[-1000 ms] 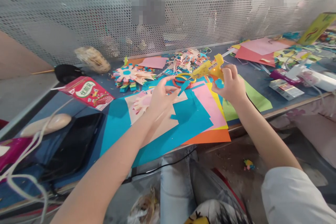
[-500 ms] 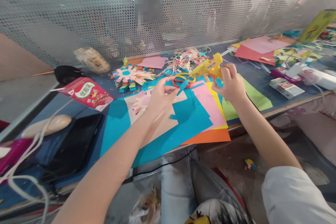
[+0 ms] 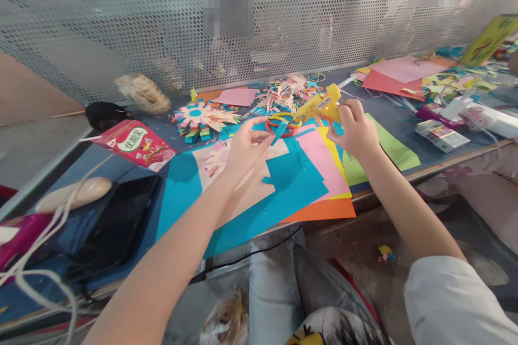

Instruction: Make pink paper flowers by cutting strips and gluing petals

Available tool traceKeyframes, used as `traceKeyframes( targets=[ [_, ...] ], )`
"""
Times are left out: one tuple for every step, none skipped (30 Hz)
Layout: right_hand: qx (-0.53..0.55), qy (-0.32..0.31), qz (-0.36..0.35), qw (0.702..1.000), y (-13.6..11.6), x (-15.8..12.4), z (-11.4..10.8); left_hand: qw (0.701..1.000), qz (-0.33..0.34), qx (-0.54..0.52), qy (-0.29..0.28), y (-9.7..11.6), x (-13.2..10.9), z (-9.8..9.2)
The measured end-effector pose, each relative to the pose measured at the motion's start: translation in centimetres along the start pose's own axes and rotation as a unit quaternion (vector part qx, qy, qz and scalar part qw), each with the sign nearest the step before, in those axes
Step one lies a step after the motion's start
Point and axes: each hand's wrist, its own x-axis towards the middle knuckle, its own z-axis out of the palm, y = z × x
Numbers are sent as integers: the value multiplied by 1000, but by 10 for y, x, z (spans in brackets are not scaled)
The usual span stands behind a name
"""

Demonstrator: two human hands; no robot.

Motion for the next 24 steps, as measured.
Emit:
traceKeyframes(
  targets=[
    [2, 2, -1, 1000, 0, 0, 0, 1000, -2, -2, -1, 0, 0, 0],
    [5, 3, -2, 1000, 0, 0, 0, 1000, -4, -3, -3, -1, 0, 0],
    [7, 3, -2, 1000, 0, 0, -1, 1000, -6, -2, -4, -1, 0, 0],
    [10, 2, -1, 1000, -1, 0, -1, 1000, -6, -2, -5, -1, 0, 1],
    [13, 1, 0, 1000, -1, 0, -2, 1000, -7, -2, -6, 0, -1, 1],
    [17, -2, 2, 1000, -1, 0, -2, 1000, -8, -2, -7, 0, -1, 2],
    [20, -6, 3, 1000, -2, 0, -3, 1000, -10, -1, -8, 1, -1, 3],
    [24, -11, 5, 1000, -2, 1, -3, 1000, -10, 1, -9, 2, -2, 3],
    [27, -15, 6, 999, -2, 1, -3, 1000, -11, 4, -10, 2, -3, 4],
    [31, -20, 7, 999, -3, 1, -4, 1000, -11, 8, -13, 3, -3, 5],
    [33, -23, 9, 999, -3, 1, -4, 1000, -9, 11, -16, 3, -3, 5],
    [35, -24, 10, 999, -3, 1, -4, 1000, -5, 12, -22, 3, -4, 5],
    [36, -24, 12, 999, -3, 1, -4, 999, 0, 13, -30, 2, -4, 5],
    [36, -23, 14, 999, -2, 1, -4, 999, 4, 13, -36, 2, -4, 5],
    [36, -23, 16, 999, -2, 1, -4, 999, 7, 16, -38, 1, -3, 5],
    [34, -23, 18, 999, -2, 1, -4, 999, 9, 19, -38, 1, -3, 5],
    [33, -24, 18, 999, -2, 1, -4, 999, 11, 24, -33, 1, -3, 4],
    [32, -25, 18, 999, -2, 2, -4, 999, 14, 29, -23, 2, -2, 4],
    [31, -27, 19, 999, -2, 2, -4, 999, 19, 33, -12, 2, -2, 3],
    [30, -30, 20, 999, -2, 2, -5, 999, 25, 35, 0, 3, -2, 3],
    [29, -35, 23, 999, -3, 2, -5, 999, 30, 36, 11, 5, -2, 2],
    [29, -41, 28, 998, -3, 2, -5, 999, 33, 35, 24, 6, -2, 2],
    [28, -48, 35, 998, -3, 2, -5, 998, 34, 33, 35, 7, -2, 1],
    [29, -55, 44, 997, -2, 3, -4, 998, 31, 31, 44, 8, -2, 1]
  ],
)
